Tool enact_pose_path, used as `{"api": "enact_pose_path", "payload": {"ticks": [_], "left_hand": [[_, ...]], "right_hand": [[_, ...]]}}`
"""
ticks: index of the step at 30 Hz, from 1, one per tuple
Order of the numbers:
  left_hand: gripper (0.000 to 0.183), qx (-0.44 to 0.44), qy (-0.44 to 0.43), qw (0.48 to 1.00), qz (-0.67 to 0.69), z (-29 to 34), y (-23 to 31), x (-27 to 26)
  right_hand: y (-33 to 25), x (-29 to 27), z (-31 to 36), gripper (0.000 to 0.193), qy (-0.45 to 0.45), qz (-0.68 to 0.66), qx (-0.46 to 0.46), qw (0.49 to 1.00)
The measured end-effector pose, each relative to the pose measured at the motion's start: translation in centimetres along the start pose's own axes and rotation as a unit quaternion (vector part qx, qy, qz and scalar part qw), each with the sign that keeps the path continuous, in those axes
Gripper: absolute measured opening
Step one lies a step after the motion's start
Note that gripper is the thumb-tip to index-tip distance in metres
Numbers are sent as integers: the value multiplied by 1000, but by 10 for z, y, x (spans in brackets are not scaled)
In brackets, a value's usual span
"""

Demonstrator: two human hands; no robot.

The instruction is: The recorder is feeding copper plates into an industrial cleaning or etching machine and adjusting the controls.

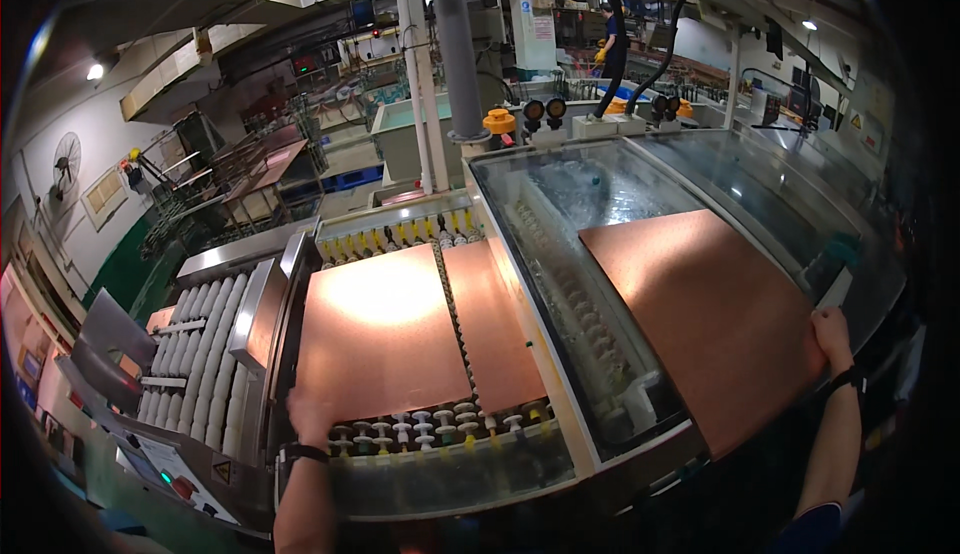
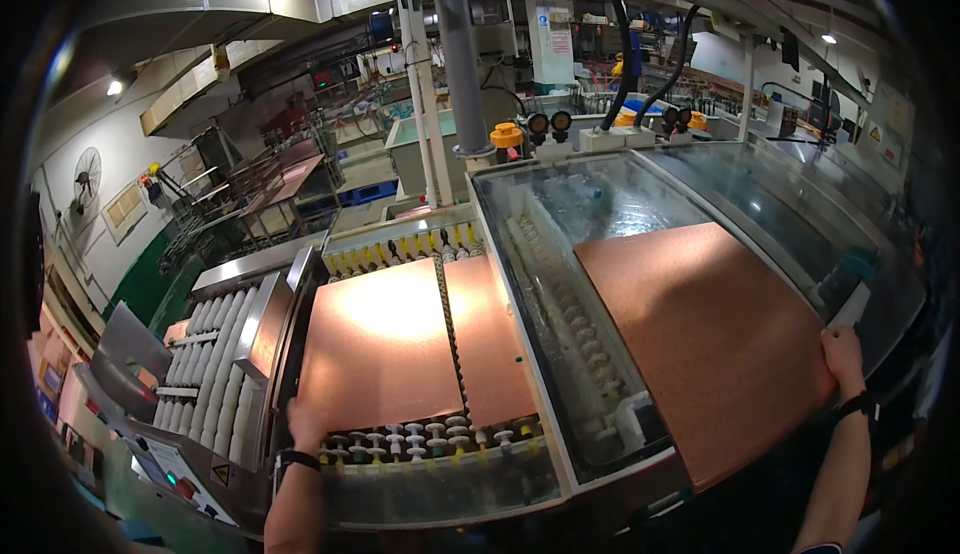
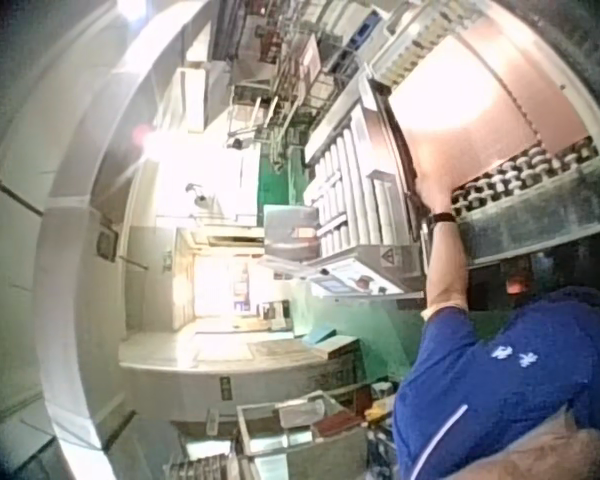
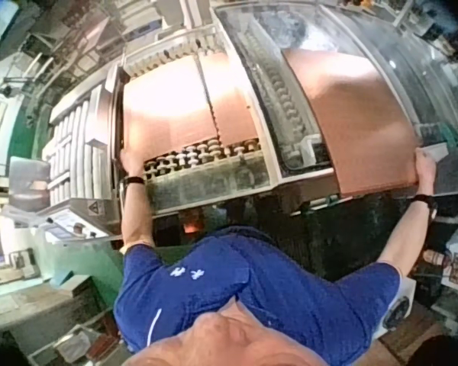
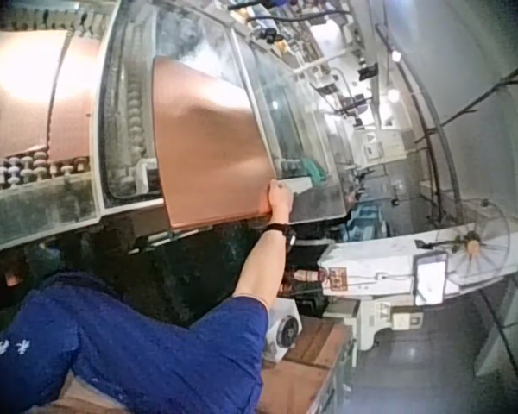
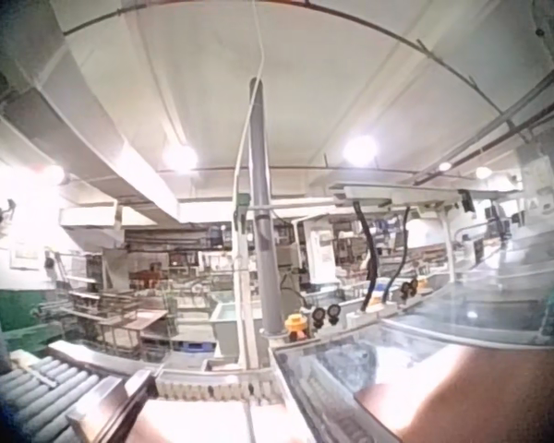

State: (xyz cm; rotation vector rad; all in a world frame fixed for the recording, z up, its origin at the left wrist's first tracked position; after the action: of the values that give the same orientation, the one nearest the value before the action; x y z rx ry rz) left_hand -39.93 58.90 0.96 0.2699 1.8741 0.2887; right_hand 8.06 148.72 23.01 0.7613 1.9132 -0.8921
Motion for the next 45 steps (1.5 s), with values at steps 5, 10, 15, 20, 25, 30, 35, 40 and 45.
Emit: {"api": "enact_pose_path", "payload": {"ticks": [5,10,15,20,25,30,35,40,45], "left_hand": [[66,41,-250,967,-21,41,109,1],[90,29,-304,951,-54,32,103,11],[80,79,-290,954,-23,24,103,31],[50,196,-103,967,127,67,197,-15],[44,40,-379,711,590,144,339,-70],[25,-149,-518,397,743,186,406,-85],[10,-194,-445,471,737,193,423,-91],[14,-217,-450,436,749,220,405,-96],[10,-235,-421,478,734,234,417,-126]], "right_hand": [[-4,3,0,38,2,-19,-21,1000],[-14,-1,1,38,-3,-2,-6,1000],[-1,-7,4,39,31,-25,-37,999],[-40,-7,7,44,-126,102,-41,986],[-94,-9,41,34,-77,161,-199,964],[-127,-39,64,44,-76,88,-231,966],[-75,-50,37,58,-13,105,-98,990],[-33,-31,18,71,-132,55,3,990],[-34,-26,12,68,-112,47,23,992]]}}
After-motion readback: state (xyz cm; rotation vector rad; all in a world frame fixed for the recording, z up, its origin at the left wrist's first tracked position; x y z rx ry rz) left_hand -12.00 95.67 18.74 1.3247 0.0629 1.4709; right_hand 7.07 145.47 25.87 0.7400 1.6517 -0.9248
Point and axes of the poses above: each hand's wrist, its own z-axis away from the middle knuckle, its own x-axis out of the palm, y = z × x, the point moved 5 cm from there along -z, towards the middle knuckle
